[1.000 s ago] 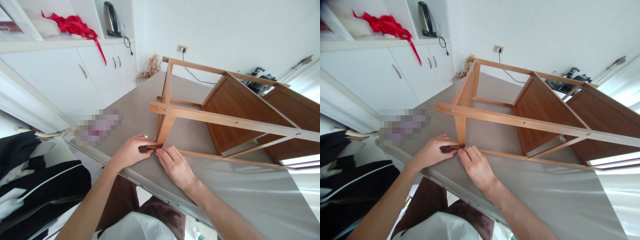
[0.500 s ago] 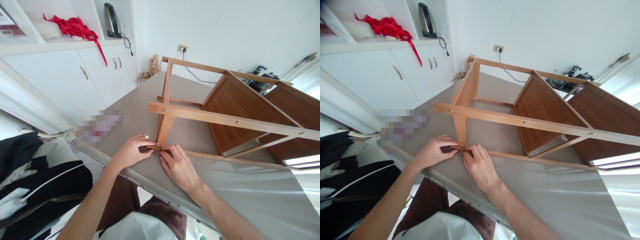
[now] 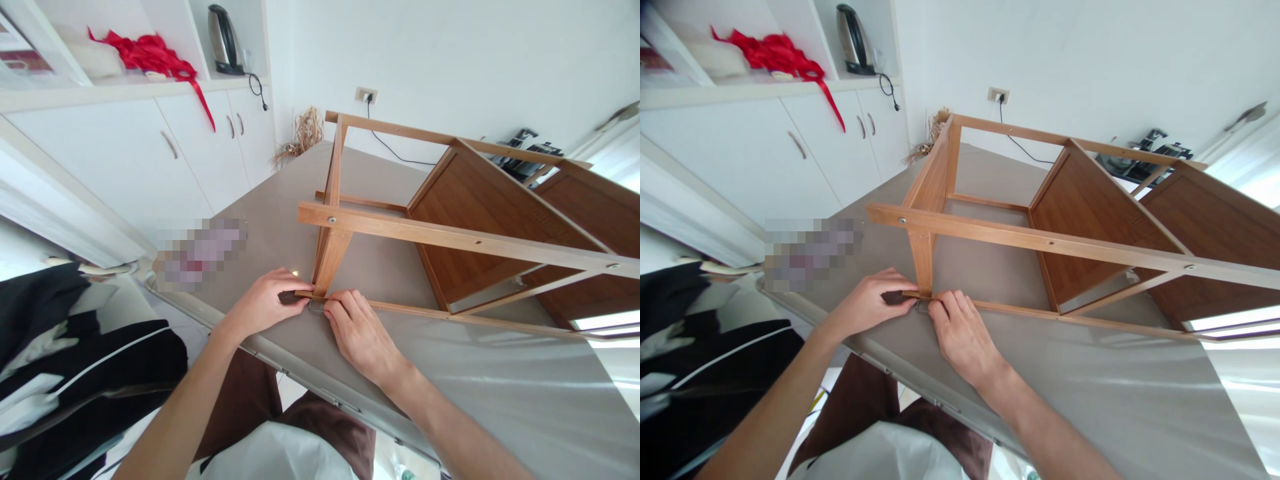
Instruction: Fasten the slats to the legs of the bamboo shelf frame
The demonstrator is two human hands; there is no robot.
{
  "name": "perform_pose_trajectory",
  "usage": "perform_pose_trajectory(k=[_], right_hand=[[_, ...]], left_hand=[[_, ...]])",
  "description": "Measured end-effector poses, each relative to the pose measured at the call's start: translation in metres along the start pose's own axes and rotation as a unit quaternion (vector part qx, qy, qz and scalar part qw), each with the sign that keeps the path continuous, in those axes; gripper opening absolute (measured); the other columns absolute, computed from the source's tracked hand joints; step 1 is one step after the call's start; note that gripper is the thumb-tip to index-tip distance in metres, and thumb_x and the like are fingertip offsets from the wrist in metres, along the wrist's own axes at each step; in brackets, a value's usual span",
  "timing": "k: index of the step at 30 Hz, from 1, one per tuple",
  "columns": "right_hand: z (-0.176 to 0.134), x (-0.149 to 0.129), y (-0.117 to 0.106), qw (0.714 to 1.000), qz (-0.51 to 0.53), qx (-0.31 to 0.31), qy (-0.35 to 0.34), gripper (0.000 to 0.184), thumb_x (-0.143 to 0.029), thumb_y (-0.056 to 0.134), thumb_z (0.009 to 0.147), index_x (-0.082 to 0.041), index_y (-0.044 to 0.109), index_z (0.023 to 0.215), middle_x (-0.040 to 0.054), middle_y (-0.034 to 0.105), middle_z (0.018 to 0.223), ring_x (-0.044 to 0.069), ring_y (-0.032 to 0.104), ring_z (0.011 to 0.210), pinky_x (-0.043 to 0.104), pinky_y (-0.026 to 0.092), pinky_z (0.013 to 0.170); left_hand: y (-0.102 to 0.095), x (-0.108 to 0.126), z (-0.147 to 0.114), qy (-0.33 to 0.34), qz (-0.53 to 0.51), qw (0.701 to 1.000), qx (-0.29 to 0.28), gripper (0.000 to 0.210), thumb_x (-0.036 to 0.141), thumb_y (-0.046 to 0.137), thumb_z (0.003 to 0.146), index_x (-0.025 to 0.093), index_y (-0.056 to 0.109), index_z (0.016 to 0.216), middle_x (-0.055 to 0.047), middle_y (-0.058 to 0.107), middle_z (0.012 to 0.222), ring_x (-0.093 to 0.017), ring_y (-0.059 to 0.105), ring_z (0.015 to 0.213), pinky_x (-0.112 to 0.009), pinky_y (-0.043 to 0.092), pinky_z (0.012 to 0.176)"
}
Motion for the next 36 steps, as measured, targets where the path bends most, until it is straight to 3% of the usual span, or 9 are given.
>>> perform_pose_trajectory(k=[14, 23, 29, 36], right_hand=[[-0.001, 0.008, 0.001, 0.999, 0.019, -0.024, -0.011, 0.014, -0.013, 0.045, 0.1, -0.018, 0.056, 0.104, 0.0087, 0.059, 0.108, 0.022, 0.052, 0.096, 0.038, 0.049, 0.087], [0.0, 0.01, -0.003, 0.999, 0.029, -0.016, -0.014, 0.017, -0.008, 0.048, 0.096, -0.019, 0.059, 0.105, 0.0084, 0.059, 0.109, 0.021, 0.053, 0.097, 0.036, 0.051, 0.088], [0.0, 0.014, -0.004, 0.999, 0.033, 0.015, 0.005, 0.019, -0.009, 0.048, 0.096, -0.021, 0.061, 0.101, 0.0072, 0.056, 0.104, 0.019, 0.053, 0.092, 0.032, 0.052, 0.08], [0.001, 0.013, -0.003, 0.999, 0.042, 0.001, -0.009, 0.015, -0.014, 0.044, 0.1, -0.018, 0.059, 0.098, 0.0074, 0.057, 0.1, 0.019, 0.051, 0.091, 0.034, 0.05, 0.083]], left_hand=[[0.0, 0.0, 0.0, -0.014, -0.004, 1.0, -0.007, 0.019, 0.021, 0.066, 0.086, 0.025, 0.075, 0.103, -0.002, 0.075, 0.093, -0.018, 0.064, 0.087, -0.031, 0.051, 0.082], [-0.001, 0.002, 0.001, -0.01, -0.004, 1.0, -0.003, 0.017, 0.022, 0.065, 0.087, 0.023, 0.075, 0.101, -0.003, 0.075, 0.093, -0.018, 0.064, 0.085, -0.032, 0.052, 0.082], [0.0, 0.001, 0.001, -0.001, -0.005, 1.0, 0.004, 0.018, 0.022, 0.066, 0.086, 0.023, 0.075, 0.101, -0.004, 0.075, 0.091, -0.018, 0.064, 0.084, -0.032, 0.053, 0.079], [-0.001, 0.002, 0.001, -0.004, -0.004, 1.0, -0.002, 0.018, 0.02, 0.066, 0.086, 0.024, 0.075, 0.101, -0.003, 0.075, 0.092, -0.018, 0.065, 0.085, -0.031, 0.052, 0.081]])
Point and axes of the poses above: each hand's wrist, its own z-axis towards the middle knuckle, its own y-axis out of the palm, x = y × z, the point moved 3 cm from there along z, towards the middle knuckle
